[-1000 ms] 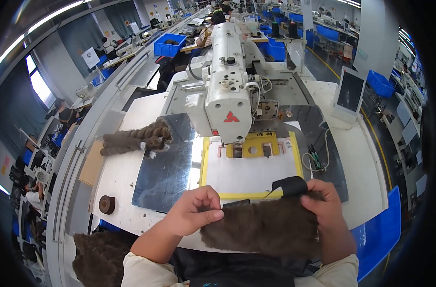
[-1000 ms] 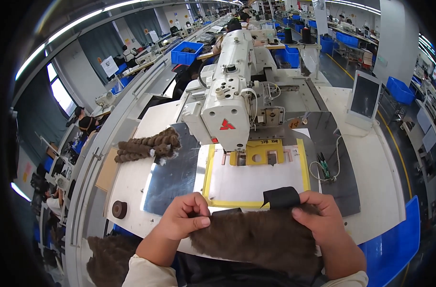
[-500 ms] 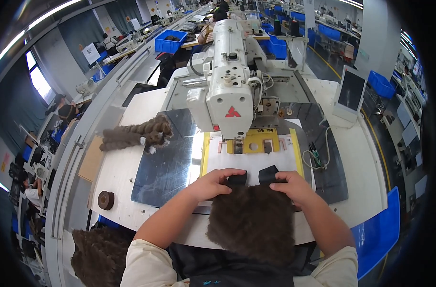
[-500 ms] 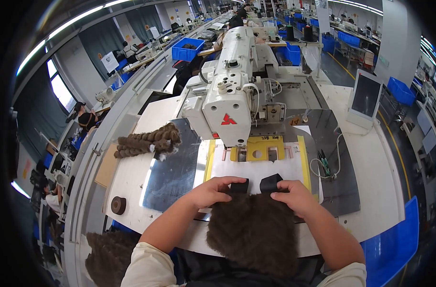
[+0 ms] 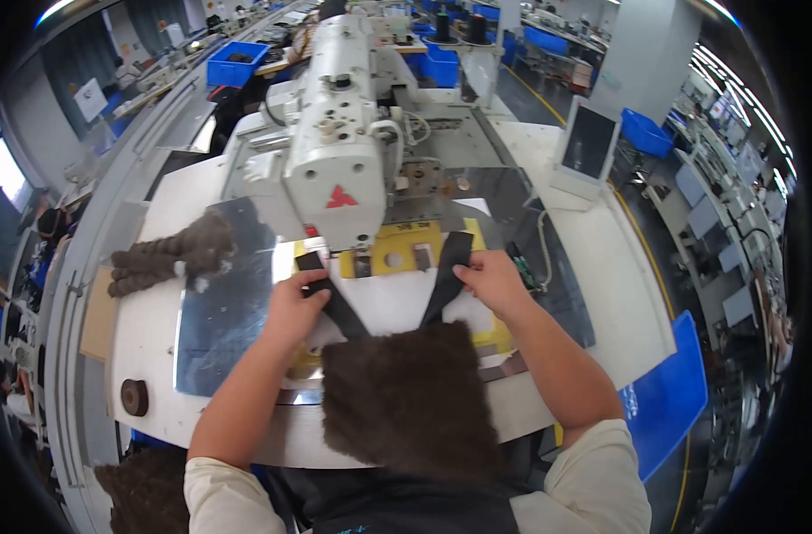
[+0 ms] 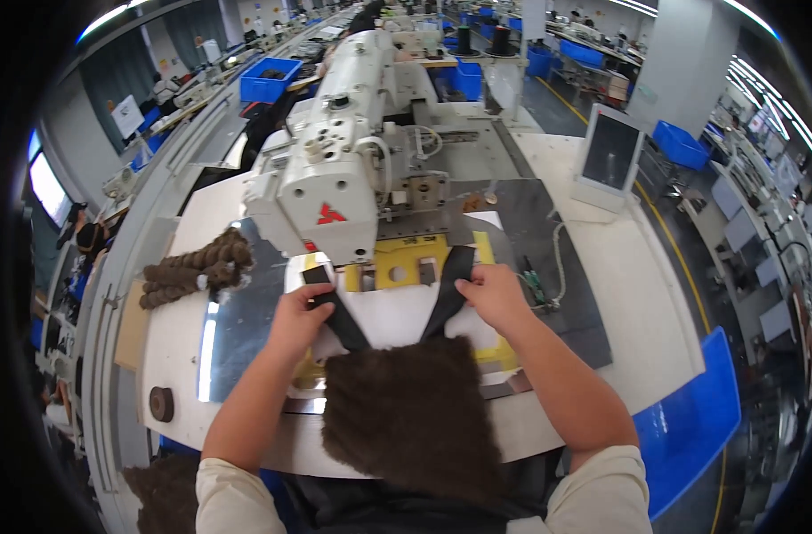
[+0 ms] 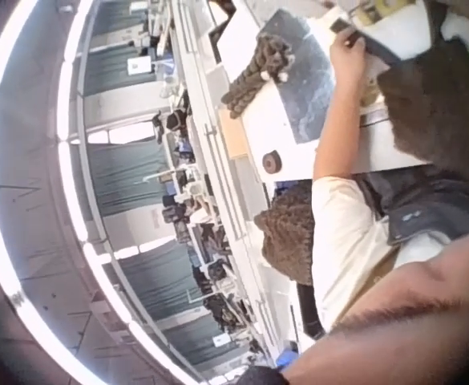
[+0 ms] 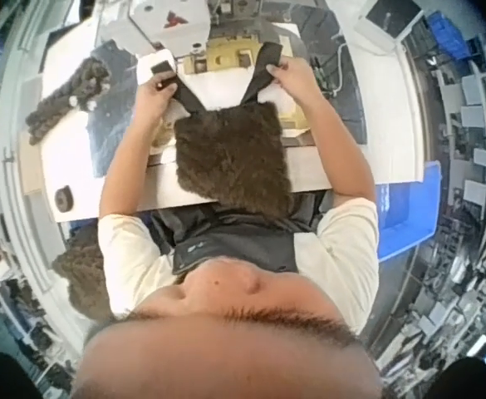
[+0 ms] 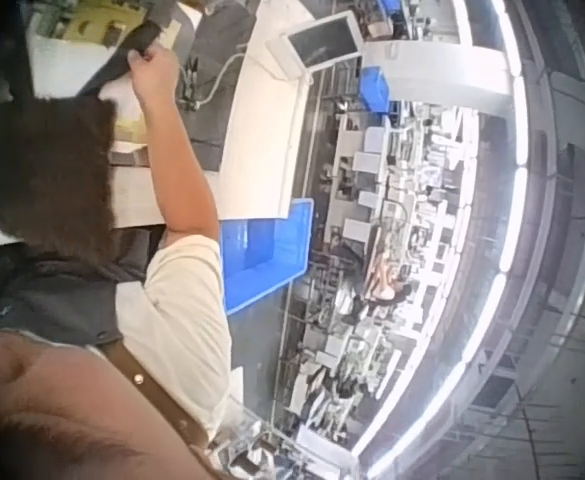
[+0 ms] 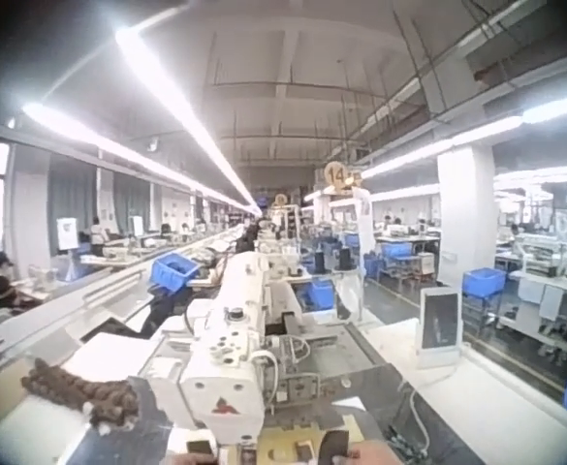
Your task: Sewing fur or faux fur components using an industrial sewing machine in a factory setting.
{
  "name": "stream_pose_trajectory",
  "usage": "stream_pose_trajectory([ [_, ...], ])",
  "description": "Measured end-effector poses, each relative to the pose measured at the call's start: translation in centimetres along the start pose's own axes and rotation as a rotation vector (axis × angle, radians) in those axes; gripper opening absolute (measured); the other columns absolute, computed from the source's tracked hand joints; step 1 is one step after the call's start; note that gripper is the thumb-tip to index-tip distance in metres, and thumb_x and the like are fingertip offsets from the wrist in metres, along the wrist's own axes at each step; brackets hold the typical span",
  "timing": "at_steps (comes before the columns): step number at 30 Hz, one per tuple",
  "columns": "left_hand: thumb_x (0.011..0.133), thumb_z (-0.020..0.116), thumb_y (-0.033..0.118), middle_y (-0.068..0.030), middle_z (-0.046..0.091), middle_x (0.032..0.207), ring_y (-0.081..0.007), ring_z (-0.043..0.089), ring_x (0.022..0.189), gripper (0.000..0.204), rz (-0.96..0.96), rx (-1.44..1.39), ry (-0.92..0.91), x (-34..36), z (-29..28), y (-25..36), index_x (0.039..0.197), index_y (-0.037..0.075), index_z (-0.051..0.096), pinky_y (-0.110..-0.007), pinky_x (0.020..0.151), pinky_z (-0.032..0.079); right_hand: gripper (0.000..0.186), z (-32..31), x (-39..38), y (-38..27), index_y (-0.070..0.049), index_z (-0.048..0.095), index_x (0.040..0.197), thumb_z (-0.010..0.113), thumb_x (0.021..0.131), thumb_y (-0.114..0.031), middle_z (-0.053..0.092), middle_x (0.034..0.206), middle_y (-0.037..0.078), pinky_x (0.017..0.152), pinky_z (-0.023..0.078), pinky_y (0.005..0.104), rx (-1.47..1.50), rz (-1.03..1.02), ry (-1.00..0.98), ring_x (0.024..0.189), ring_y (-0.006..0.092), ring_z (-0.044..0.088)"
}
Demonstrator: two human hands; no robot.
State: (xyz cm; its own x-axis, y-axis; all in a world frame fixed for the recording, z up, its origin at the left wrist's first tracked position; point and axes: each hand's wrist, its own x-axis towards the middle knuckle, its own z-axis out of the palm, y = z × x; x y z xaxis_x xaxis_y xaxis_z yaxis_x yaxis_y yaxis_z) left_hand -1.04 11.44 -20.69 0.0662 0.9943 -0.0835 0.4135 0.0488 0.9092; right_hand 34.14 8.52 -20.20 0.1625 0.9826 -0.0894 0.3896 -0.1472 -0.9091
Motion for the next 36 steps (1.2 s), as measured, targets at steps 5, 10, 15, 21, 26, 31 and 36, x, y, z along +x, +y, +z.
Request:
stream_pose_trajectory([
  [5, 0.087, 0.072, -0.001, -0.0117, 0.074, 0.101, -0.0163, 0.069, 0.086, 0.039, 0.105, 0.195, 0.027, 2.2, -0.5, 0.3, 0.126, -0.001, 0.07, -0.031, 0.081, 0.055, 0.026, -1.8, 1.5, -0.3, 0.005, 0.071, 0.08, 0.075, 0.091, -0.018, 0.071, 0.068, 0.014, 0.057, 0.053, 0.0367, -0.193, 0.077, 0.005, 0.059, 0.0214, 0.069],
  [10, 0.086, 0.075, 0.005, -0.0197, 0.076, 0.1, -0.0302, 0.075, 0.091, 0.036, 0.203, 0.264, 0.177, 6.1, 0.4, 0.0, 0.121, -0.001, 0.071, -0.039, 0.083, 0.057, 0.027, -1.9, 5.3, -0.7, 0.005, 0.073, 0.081, 0.075, 0.091, -0.02, 0.072, 0.07, 0.014, 0.061, 0.057, 0.0391, -0.293, 0.115, 0.07, 0.062, 0.0233, 0.072],
  [15, 0.084, 0.077, 0.009, -0.021, 0.075, 0.102, -0.0333, 0.075, 0.092, 0.034, 0.269, 0.192, 0.237, 10.4, 1.0, -0.9, 0.116, -0.003, 0.069, -0.042, 0.082, 0.056, 0.031, -1.1, 9.2, -0.9, 0.003, 0.074, 0.084, 0.076, 0.09, -0.027, 0.075, 0.078, 0.015, 0.078, 0.058, 0.0414, -0.304, 0.075, 0.059, 0.078, 0.0282, 0.075],
  [21, 0.09, 0.074, 0.014, -0.021, 0.063, 0.129, -0.0303, 0.066, 0.114, 0.06, 0.13, -0.034, 0.349, 4.7, -0.3, -0.1, 0.142, -0.001, 0.049, -0.042, 0.093, 0.055, 0.054, -1.8, 4.1, -1.3, -0.001, 0.057, 0.133, 0.075, 0.093, -0.032, 0.065, 0.12, 0.019, 0.09, 0.055, 0.0434, -0.418, -0.106, 0.197, 0.105, 0.0334, 0.067],
  [26, 0.092, 0.073, 0.007, -0.0128, 0.053, 0.136, -0.0177, 0.059, 0.107, 0.054, -0.243, -0.533, -0.13, -3.6, -1.1, 1.2, 0.14, 0.005, 0.048, -0.032, 0.086, 0.053, 0.051, -1.8, -3.3, -0.9, 0.0, 0.053, 0.135, 0.076, 0.094, -0.019, 0.056, 0.132, 0.014, 0.091, 0.052, 0.0375, 0.24, 0.219, -0.141, 0.107, 0.0214, 0.064],
  [31, 0.09, 0.078, 0.012, -0.016, 0.056, 0.134, -0.0203, 0.062, 0.11, 0.063, -0.322, -0.438, -0.136, -5.2, -0.4, 2.7, 0.144, 0.009, 0.046, -0.033, 0.085, 0.054, 0.044, -0.7, -4.4, -0.5, -0.001, 0.054, 0.126, 0.077, 0.092, -0.015, 0.061, 0.123, 0.012, 0.082, 0.052, 0.0339, 0.302, 0.225, -0.12, 0.096, 0.0174, 0.064],
  [36, 0.094, 0.072, 0.015, -0.0157, 0.072, 0.089, -0.0293, 0.071, 0.083, 0.055, 0.049, 0.139, -0.213, -6.7, 0.6, 3.3, 0.145, 0.014, 0.053, -0.041, 0.077, 0.056, 0.039, -1.2, -6.8, -1.7, -0.005, 0.055, 0.122, 0.075, 0.092, -0.018, 0.067, 0.089, 0.013, 0.071, 0.052, 0.0386, -0.226, 0.03, -0.221, 0.077, 0.0235, 0.066],
])
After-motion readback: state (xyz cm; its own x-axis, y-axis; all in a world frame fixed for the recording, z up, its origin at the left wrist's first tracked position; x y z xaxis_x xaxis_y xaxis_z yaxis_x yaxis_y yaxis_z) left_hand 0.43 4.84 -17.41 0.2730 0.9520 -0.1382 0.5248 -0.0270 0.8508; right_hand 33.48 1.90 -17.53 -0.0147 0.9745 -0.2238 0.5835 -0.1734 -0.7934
